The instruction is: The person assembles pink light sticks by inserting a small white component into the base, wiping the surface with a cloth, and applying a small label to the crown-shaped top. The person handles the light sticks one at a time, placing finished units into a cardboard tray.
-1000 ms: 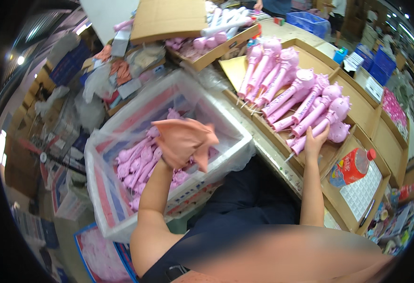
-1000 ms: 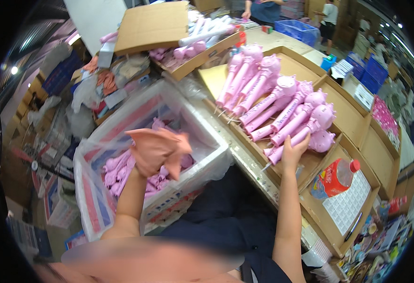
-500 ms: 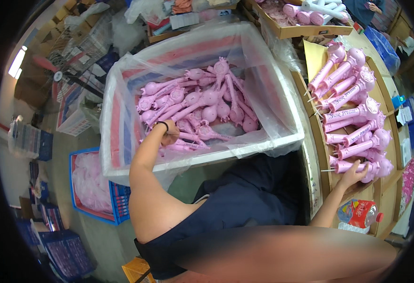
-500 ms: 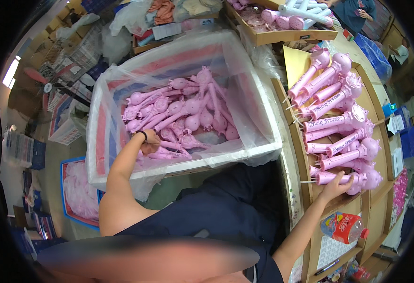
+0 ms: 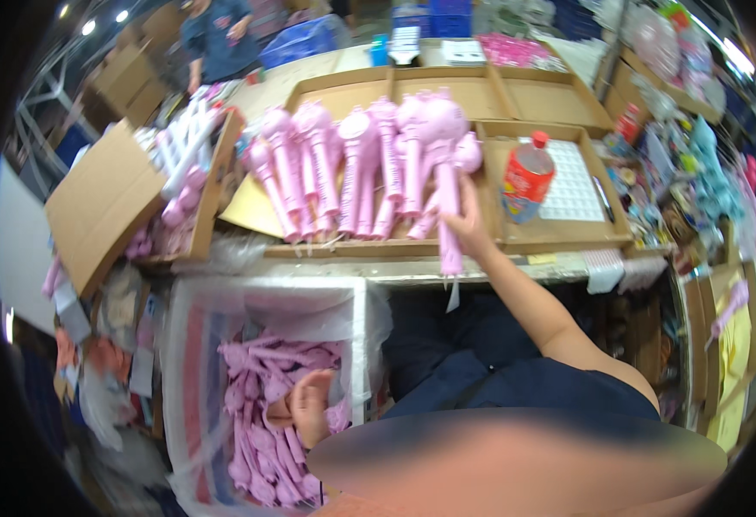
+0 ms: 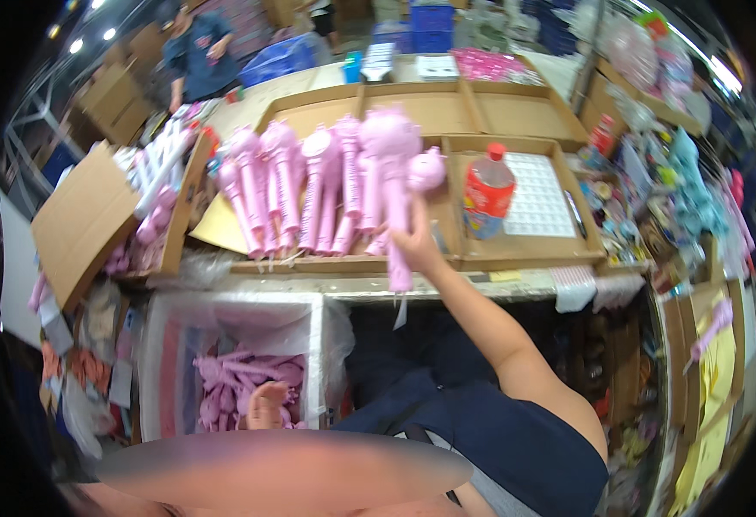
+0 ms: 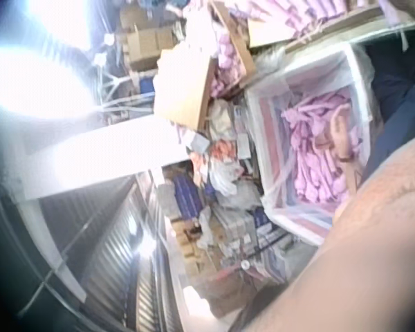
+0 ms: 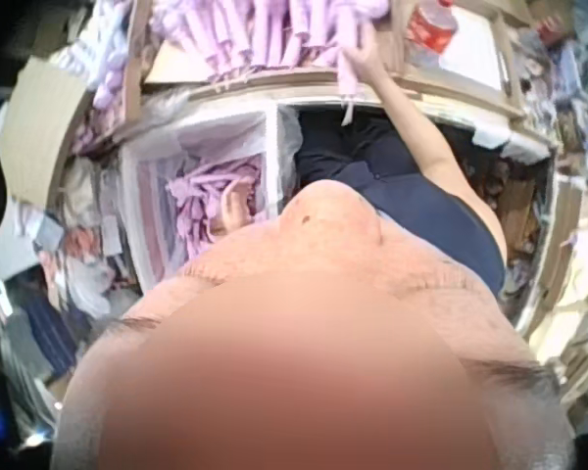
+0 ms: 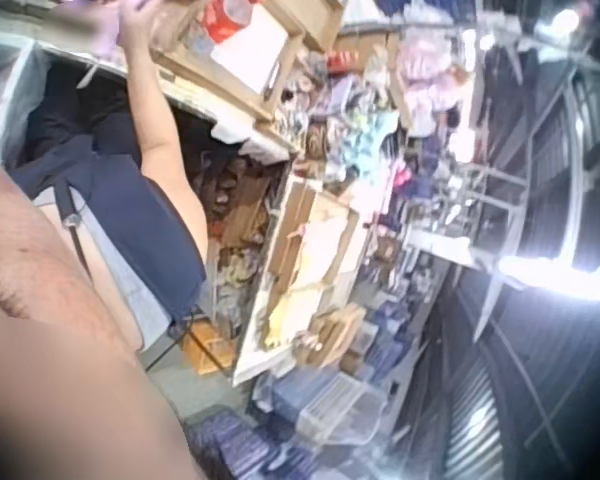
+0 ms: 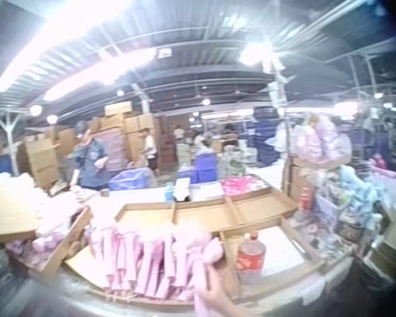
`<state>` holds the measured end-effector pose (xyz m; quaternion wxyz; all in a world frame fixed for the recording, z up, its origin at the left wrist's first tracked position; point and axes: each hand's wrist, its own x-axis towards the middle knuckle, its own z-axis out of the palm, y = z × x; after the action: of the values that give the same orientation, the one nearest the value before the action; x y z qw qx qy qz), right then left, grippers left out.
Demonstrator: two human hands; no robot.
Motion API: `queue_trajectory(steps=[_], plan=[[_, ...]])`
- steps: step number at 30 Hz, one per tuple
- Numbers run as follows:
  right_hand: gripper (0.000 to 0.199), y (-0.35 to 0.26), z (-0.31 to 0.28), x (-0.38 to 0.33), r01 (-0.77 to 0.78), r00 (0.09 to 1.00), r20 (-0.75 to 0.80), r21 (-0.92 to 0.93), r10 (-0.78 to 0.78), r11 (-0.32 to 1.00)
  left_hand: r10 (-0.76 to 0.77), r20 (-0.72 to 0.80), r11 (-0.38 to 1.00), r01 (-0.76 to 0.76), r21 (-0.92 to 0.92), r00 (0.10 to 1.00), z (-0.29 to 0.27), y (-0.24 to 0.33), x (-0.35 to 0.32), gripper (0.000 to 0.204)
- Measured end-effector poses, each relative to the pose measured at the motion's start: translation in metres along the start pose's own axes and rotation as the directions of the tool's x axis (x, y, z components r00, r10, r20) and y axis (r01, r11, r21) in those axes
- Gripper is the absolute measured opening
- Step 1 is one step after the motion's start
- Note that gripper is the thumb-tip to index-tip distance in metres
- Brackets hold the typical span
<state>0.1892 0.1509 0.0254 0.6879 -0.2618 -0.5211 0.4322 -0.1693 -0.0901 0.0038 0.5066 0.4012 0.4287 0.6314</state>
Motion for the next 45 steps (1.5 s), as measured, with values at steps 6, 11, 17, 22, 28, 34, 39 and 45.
queue_trajectory(steps=[6,11,17,22,28,34,39,45], plan=[[0.075,-0.068,0.045,-0.105,-0.65,0.629,0.562,0.001,0.537,0.76,0.1,0.131,0.958,-0.059,-0.28,0.986,0.171,-0.032,0.05,0.055],[0.021,-0.102,-0.021,-0.104,0.205,0.809,0.57,-0.504,0.144,0.839,-0.075,0.071,0.958,0.092,-0.273,0.995,0.204,-0.018,0.085,0.039],[0.024,-0.134,-0.262,-0.011,-0.411,0.873,-0.454,-0.488,0.179,0.77,-0.243,0.358,0.955,0.157,0.252,0.902,0.226,-0.013,0.149,0.023],[0.041,-0.106,-0.364,0.041,-0.595,0.768,-0.579,-0.803,0.272,-0.03,-0.141,0.456,0.815,-0.158,0.557,0.879,0.284,-0.062,0.228,0.057],[0.055,-0.065,-0.356,0.061,-0.547,0.811,-0.544,-0.836,0.213,-0.054,0.166,0.475,0.241,-0.503,0.83,0.864,0.326,-0.071,0.277,0.071],[0.053,-0.05,-0.39,0.078,-0.715,0.668,-0.73,-0.684,0.148,-0.148,0.295,0.693,0.209,-0.752,0.625,0.658,0.374,-0.067,0.247,0.092],[0.047,-0.044,-0.405,0.091,-0.727,0.653,-0.678,-0.686,0.338,0.03,0.347,0.667,0.521,-0.727,0.447,0.659,0.427,-0.102,0.195,0.116],[0.03,-0.121,-0.367,0.07,-0.343,0.898,-0.402,-0.894,-0.177,0.289,0.466,0.555,0.582,-0.711,0.394,0.689,0.466,-0.131,0.208,0.107]])
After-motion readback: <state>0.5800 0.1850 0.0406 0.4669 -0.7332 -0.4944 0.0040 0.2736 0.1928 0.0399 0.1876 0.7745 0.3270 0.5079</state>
